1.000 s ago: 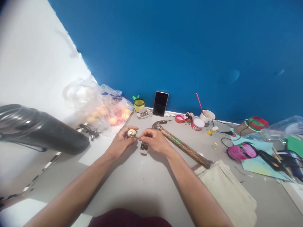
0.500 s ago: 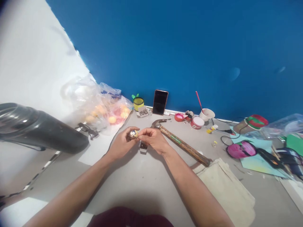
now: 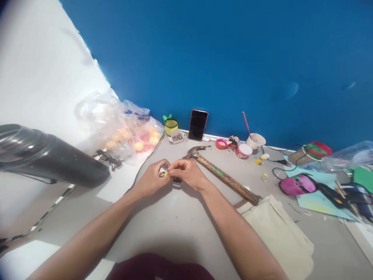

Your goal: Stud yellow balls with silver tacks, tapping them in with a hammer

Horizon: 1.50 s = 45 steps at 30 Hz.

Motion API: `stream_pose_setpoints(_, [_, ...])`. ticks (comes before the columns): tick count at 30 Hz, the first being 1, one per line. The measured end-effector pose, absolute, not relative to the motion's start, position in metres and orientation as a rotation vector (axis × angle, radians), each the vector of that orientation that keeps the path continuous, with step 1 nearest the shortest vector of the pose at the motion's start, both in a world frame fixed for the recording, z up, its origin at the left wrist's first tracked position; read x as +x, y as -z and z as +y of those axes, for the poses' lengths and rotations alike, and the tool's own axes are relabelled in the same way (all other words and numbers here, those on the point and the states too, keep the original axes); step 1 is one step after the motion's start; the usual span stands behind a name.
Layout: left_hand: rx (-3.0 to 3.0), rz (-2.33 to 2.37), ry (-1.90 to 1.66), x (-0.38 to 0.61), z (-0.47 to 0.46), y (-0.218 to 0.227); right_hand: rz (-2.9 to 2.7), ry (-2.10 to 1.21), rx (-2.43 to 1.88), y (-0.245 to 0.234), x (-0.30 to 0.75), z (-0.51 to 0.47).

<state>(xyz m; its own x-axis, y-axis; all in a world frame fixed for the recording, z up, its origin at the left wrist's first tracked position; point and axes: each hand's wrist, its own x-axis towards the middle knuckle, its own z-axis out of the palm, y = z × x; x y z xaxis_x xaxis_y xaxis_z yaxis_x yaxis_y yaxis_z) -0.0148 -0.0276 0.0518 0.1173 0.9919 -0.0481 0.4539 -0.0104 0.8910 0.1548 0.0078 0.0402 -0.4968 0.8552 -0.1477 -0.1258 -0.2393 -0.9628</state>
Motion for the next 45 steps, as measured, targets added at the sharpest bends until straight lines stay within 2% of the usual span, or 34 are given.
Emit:
stream_pose_setpoints(14, [1.599, 1.471, -0.630, -0.017, -0.026, -0.046, -1.528, -1.768, -0.967, -0.038, 0.159, 0.010])
stream_pose_setpoints(23, [1.649, 1.532, -0.701, -0.015, -0.029, -0.048, -1.663, -1.584, -1.003, -0.040, 0.155, 0.006])
stream_pose_setpoints(34, [1.626, 1.548, -0.770, -0.014, -0.031, -0.047, -1.911, -1.079, -1.067, -0.036, 0.148, -0.004])
stream_pose_setpoints(37, [1.593, 1.571, -0.822, -0.012, -0.032, -0.046, -1.908, -1.066, -1.064, -0.040, 0.148, -0.006])
stream_pose_setpoints(42, [1.484, 1.507, -0.889, -0.012, -0.028, -0.043, -1.871, -1.223, -1.055, -0.054, 0.154, -0.001])
stream_pose_setpoints(45, [1.353, 1.485, -0.906, -0.013, -0.025, -0.045, -1.961, -1.045, -1.194, -0.059, 0.170, 0.011])
